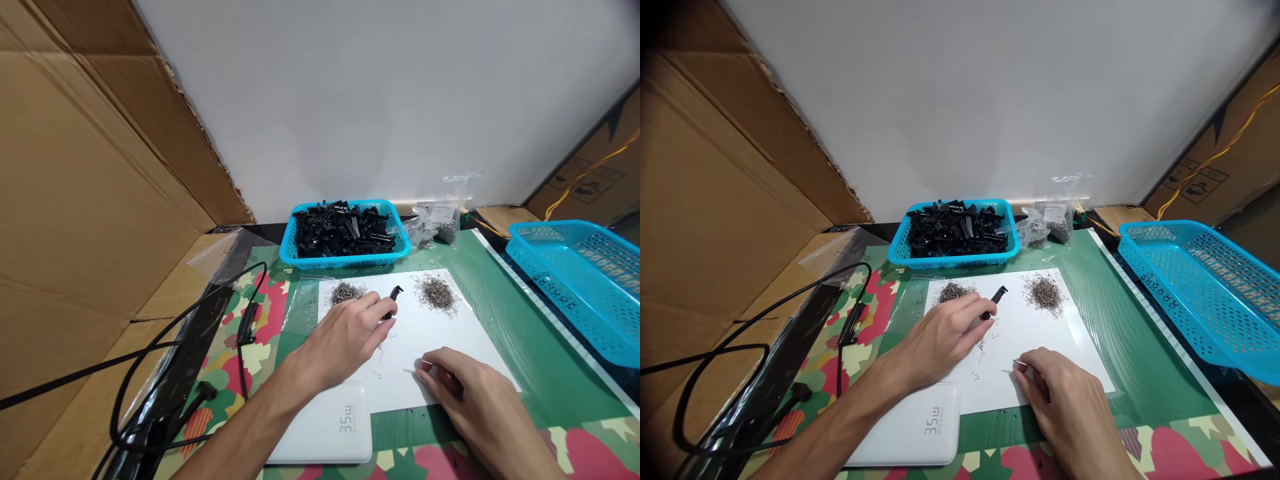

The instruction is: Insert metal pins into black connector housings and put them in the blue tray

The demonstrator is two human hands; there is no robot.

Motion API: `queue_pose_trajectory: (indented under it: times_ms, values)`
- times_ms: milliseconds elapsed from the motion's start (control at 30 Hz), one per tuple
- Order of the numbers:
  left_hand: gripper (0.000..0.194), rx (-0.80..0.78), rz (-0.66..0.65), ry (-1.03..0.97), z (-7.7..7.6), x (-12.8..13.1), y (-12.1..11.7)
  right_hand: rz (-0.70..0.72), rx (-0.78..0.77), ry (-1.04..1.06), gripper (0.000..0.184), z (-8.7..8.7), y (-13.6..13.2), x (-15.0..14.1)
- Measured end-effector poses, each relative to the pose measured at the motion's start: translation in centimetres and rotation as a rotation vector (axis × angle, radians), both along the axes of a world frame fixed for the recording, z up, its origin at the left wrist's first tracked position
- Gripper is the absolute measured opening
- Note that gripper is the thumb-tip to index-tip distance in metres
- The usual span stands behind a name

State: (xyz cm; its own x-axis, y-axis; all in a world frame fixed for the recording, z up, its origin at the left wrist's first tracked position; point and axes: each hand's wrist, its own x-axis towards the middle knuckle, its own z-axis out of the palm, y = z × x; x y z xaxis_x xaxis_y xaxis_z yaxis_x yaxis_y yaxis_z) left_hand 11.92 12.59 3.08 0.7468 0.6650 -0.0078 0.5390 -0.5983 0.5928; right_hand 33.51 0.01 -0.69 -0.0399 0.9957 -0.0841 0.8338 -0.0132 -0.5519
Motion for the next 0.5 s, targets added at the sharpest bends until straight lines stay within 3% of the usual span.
queue_pose_trajectory:
  times_ms: [200,333,500]
  values:
    - [0.016,0.013,0.009,0.0,-0.1,0.0,-0.1,0.142,-0.038,0.101,0.035,0.8,1.2,0.8]
    - [0.017,0.027,-0.004,0.008,-0.2,-0.1,-0.2,0.088,-0.036,0.139,0.034,1.3,1.1,1.0]
    - [0.016,0.024,0.003,0.012,-0.2,-0.2,-0.2,0.039,0.09,0.007,0.025,0.8,-0.6,-0.6]
